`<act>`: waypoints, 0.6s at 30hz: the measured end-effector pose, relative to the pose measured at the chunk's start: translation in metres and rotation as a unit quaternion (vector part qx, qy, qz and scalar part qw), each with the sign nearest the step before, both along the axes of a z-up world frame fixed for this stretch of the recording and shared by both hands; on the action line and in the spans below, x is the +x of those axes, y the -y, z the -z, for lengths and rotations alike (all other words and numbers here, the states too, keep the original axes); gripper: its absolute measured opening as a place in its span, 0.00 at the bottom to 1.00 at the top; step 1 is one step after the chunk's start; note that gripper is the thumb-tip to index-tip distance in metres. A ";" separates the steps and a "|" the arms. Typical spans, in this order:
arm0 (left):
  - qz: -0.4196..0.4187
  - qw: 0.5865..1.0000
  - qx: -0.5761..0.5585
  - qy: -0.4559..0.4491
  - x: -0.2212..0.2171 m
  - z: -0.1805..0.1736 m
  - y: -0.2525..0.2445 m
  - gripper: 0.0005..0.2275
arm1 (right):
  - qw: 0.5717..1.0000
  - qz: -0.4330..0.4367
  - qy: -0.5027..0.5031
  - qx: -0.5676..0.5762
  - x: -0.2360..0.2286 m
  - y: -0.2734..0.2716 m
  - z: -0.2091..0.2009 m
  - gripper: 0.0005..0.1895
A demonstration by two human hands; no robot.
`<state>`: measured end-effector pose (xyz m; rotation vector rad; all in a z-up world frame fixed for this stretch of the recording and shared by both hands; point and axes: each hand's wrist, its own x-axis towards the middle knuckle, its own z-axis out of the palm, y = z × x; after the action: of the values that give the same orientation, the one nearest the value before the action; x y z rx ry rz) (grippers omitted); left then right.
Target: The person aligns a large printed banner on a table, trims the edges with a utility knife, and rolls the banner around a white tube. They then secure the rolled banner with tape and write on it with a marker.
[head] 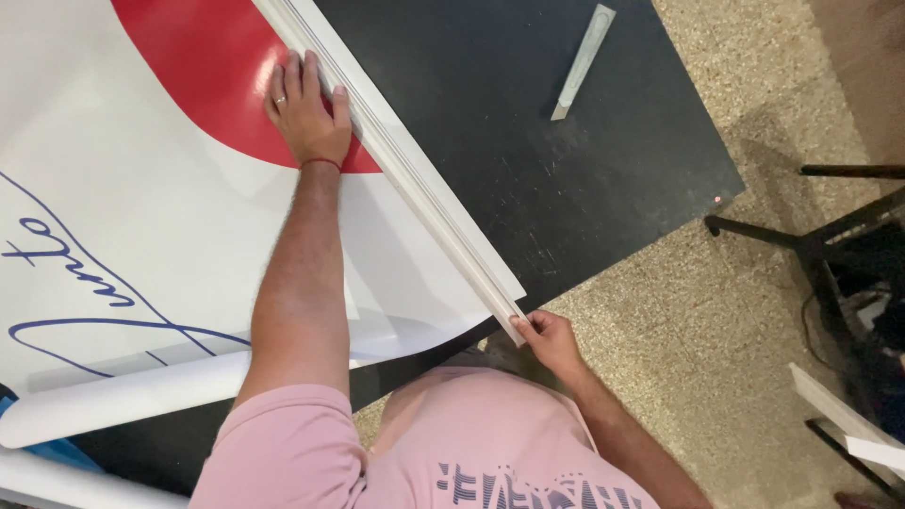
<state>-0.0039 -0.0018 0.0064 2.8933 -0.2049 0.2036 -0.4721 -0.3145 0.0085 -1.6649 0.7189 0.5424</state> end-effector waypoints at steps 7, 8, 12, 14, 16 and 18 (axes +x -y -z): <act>0.004 0.999 -0.009 0.037 0.002 0.006 -0.003 0.27 | 1.000 -0.017 0.015 -0.019 -0.002 0.000 0.005 0.29; 0.006 0.999 -0.015 0.040 0.003 0.006 -0.002 0.27 | 0.999 -0.016 0.026 -0.021 -0.002 0.000 0.005 0.30; 0.008 0.998 -0.011 0.060 0.003 0.012 -0.005 0.26 | 0.999 -0.035 0.015 -0.029 0.000 0.001 -0.002 0.28; 0.002 0.999 -0.005 0.042 0.003 0.011 -0.004 0.27 | 0.999 -0.031 0.020 -0.033 0.001 0.001 0.000 0.26; 0.005 0.999 0.001 0.045 0.003 0.011 -0.005 0.26 | 1.000 -0.016 0.012 -0.024 0.001 -0.002 -0.005 0.26; 0.008 0.999 0.007 0.048 0.003 0.011 -0.005 0.26 | 1.000 0.000 0.005 -0.015 0.003 -0.004 -0.009 0.26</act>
<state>-0.0012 0.0027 -0.0042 2.8974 -0.2472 0.3413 -0.4689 -0.3108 0.0177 -1.6952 0.7220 0.5248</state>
